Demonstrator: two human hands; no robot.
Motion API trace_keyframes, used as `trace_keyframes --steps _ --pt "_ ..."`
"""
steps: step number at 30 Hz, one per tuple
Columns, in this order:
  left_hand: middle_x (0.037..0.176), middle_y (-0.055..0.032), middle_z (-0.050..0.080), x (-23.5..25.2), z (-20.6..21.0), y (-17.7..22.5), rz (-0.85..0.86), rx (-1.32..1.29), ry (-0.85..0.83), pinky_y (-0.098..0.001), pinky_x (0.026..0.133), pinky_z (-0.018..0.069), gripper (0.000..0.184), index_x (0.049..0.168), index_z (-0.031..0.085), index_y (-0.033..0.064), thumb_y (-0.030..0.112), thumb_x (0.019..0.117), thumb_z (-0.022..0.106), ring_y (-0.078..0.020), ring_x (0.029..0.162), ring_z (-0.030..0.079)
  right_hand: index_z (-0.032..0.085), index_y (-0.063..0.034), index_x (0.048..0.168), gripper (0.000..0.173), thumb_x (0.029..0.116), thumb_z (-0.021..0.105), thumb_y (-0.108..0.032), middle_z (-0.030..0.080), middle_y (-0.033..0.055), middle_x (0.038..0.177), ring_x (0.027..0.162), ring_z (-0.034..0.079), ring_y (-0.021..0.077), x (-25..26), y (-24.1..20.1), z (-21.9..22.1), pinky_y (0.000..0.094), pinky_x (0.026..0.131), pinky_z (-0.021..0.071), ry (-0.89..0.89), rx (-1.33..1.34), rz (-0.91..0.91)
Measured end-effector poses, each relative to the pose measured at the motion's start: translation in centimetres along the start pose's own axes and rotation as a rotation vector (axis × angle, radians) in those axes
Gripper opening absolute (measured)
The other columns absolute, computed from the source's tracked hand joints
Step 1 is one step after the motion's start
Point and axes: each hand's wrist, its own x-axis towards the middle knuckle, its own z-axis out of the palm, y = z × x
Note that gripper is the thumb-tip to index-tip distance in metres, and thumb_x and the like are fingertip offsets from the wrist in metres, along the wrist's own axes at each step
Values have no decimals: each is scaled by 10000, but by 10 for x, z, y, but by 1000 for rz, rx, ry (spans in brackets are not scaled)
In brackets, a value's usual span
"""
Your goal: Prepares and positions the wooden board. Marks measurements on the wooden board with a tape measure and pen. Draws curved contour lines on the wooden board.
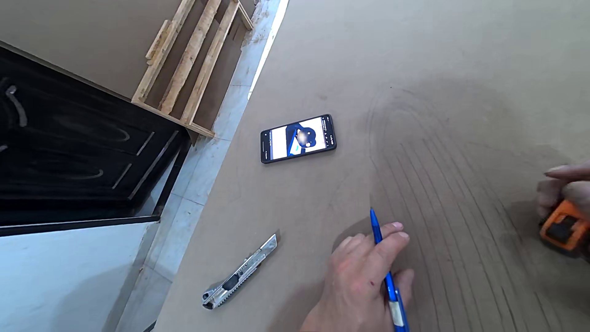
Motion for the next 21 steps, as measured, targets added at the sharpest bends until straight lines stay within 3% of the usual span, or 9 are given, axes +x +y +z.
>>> trace_keyframes --steps 1,4,6,10,14,17,21 --pt "1231 -95 724 8 4 6 11 -64 32 -291 818 601 352 1272 695 65 194 946 727 -149 977 706 631 -100 1227 382 1019 593 -418 696 -30 874 701 671 75 -5 -10 10 246 613 587 -48 -77 -46" --pt "1217 -128 725 36 24 26 126 -165 66 -362 946 612 292 1212 716 35 92 925 727 -221 1133 699 588 -190 1372 545 1035 470 -601 711 -55 912 733 680 56 -15 -25 40 259 617 598 -196 -168 -190" --pt "1180 -131 736 45 39 34 193 -198 77 -374 974 598 292 1201 711 14 51 912 731 -232 1142 697 574 -197 1395 618 1042 369 -662 704 -73 907 722 662 12 -20 -34 54 233 600 584 -234 -197 -224" --pt "1107 -104 746 37 46 30 184 -245 93 -353 963 610 247 1148 717 14 52 906 752 -209 1100 709 522 -205 1461 696 1025 321 -709 668 -83 873 669 620 0 -24 -39 62 233 545 562 -291 -214 -202" --pt "1091 -74 743 28 45 29 125 -222 129 -331 943 611 196 1100 726 46 81 912 770 -185 1086 704 517 -189 1454 740 1013 292 -739 676 -76 899 674 623 5 -27 -43 65 240 528 555 -287 -281 -176" --pt "1073 -57 739 27 43 26 130 -228 108 -323 928 600 195 1118 725 59 71 925 749 -174 1076 693 542 -163 1424 761 1012 277 -745 665 -75 896 672 614 1 -27 -44 67 229 528 548 -286 -300 -174" --pt "960 -50 711 26 42 24 140 -264 21 -308 855 581 236 1149 695 55 66 915 730 -162 948 673 577 -151 1387 755 1018 271 -735 659 -82 885 682 615 -4 -27 -43 67 215 541 549 -280 -282 -166"
